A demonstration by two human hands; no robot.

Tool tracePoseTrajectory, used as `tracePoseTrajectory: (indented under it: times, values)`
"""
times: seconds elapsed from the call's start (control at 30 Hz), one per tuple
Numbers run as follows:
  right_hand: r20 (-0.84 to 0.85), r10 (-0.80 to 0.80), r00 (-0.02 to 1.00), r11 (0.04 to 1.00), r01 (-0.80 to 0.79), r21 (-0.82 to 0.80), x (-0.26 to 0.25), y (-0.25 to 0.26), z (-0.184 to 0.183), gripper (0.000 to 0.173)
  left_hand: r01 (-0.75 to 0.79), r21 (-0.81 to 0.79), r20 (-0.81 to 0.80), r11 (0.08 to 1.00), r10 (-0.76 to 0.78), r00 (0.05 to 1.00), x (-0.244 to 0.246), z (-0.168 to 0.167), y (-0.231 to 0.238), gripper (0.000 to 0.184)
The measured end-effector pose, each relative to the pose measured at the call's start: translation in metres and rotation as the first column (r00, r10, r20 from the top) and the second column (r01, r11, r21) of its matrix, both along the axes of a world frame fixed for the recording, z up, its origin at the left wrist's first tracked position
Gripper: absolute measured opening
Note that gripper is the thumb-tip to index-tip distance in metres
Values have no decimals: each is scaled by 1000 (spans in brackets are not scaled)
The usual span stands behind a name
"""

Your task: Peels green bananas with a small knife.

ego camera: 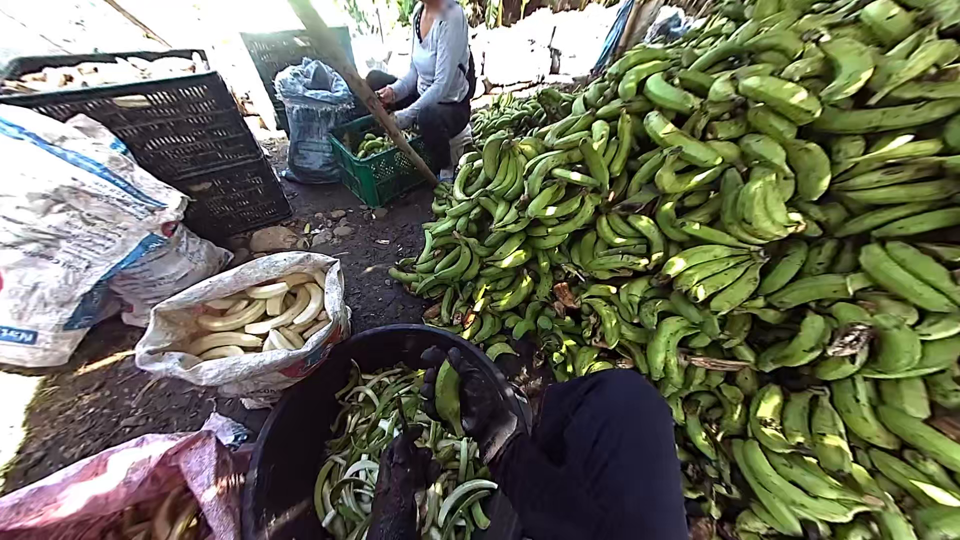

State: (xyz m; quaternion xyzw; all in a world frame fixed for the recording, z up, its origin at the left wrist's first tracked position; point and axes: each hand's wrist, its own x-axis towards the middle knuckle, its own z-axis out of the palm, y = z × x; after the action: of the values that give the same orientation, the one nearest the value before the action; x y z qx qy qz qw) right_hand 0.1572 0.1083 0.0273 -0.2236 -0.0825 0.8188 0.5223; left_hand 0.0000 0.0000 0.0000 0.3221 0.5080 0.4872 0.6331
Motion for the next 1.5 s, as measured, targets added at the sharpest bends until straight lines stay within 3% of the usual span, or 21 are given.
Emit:
tracePoseTrajectory:
  times: [0.1, 0.23, 0.3, 0.4, 0.47, 0.53, 0.63, 0.77, 1.03, 1.13, 1.23, 1.33, 1.43, 1.5]
  values:
    - [54, -72, 996, 987, 79, -141, -10, -5, -14, 66, -30, 93, -40, 995, 34, 999, -7, 15, -2, 50]
    - [165, -94, 982, 978, 123, -171, -4, -8, -15, 47, 41, 127, -144, 991, -22, 989, -14, 17, -4, 50]
    - [196, -126, 972, 968, 164, -192, -1, -8, -19, 43, 116, 139, -293, 983, -70, 953, -11, 9, -4, 46]
    - [397, -194, 897, 948, 275, -157, -4, -17, -10, 34, 312, 121, -661, 942, -158, 734, -4, 8, 0, 39]
    - [570, -221, 792, 936, 335, -103, -14, -29, 11, 31, 427, 96, -780, 899, -198, 593, -2, 6, 1, 41]
    - [624, -217, 751, 942, 329, -68, -16, -37, 17, 33, 438, 57, -803, 897, -220, 554, 0, 9, 1, 45]
    - [517, -247, 820, 950, 310, -38, -15, -41, -10, 32, 381, 20, -768, 924, -230, 598, -1, 4, 4, 48]
    - [414, -230, 881, 948, 299, -109, -27, -46, -14, 36, 343, 0, -741, 939, -230, 630, -4, -1, 6, 47]
    - [465, -308, 830, 920, 385, -78, -41, -49, -31, 37, 321, 19, -809, 947, -174, 562, -7, -13, 7, 48]
    - [508, -371, 777, 890, 454, -45, -43, -53, -28, 31, 280, 5, -771, 960, -175, 612, -9, -23, 6, 50]
    - [443, -475, 760, 810, 575, -117, -31, -37, -13, 28, 89, -123, -715, 988, -150, 682, -25, -35, 8, 61]
    - [499, -434, 750, 859, 511, -20, -8, -24, -12, 31, 84, -171, -704, 982, -181, 687, -26, -26, 12, 60]
    - [582, -327, 745, 924, 382, 29, -2, -29, -19, 30, 200, -123, -633, 972, -232, 738, -12, -9, 11, 54]
    - [601, -321, 732, 946, 284, 158, 1, -43, -28, 28, 289, -90, -624, 953, -280, 729, -5, 0, 9, 52]
